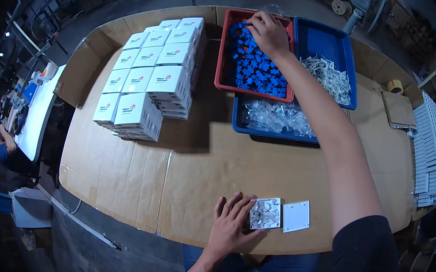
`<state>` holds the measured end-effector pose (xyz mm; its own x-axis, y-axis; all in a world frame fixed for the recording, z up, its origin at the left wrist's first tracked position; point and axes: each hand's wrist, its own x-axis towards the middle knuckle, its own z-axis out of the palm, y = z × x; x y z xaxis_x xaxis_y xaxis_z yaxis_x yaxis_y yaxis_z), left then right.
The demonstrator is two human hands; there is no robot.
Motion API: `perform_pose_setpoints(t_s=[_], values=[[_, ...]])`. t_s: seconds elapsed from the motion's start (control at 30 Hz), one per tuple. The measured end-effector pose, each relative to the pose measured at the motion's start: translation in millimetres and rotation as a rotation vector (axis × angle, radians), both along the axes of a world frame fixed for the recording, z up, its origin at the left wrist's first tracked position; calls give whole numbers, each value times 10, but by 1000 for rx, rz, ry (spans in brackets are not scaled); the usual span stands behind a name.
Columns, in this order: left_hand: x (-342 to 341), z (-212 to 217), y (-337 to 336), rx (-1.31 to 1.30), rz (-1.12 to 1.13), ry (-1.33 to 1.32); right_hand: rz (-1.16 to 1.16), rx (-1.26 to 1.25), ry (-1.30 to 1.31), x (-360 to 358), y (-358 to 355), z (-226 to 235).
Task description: Manually assemble and package electronic components into boxes.
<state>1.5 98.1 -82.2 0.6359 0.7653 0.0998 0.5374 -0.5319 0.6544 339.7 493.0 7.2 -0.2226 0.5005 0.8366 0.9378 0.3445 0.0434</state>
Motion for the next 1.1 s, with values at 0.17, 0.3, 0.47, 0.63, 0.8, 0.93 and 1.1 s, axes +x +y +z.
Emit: perform_pose_setpoints(t_s=[0.17,0.3,0.47,0.63,0.8,0.93,1.1], values=[[19,13,-20,36,-37,7,230,210,-151,-204,-1597,543],[46,-12,-80,61,-8,-11,310,225,-171,-366,-2750,887],[71,-17,-131,118,21,7,338,280,-177,-471,-3525,1028],[65,-72,-172,168,27,-26,329,292,-167,-500,-4006,1091],[43,-338,-145,214,14,-17,390,127,161,-568,-4209,895],[62,-269,-130,254,22,-39,539,-406,1423,-995,-4516,441],[96,-170,-140,187,51,-58,647,-609,2150,-1184,-4824,-449]])
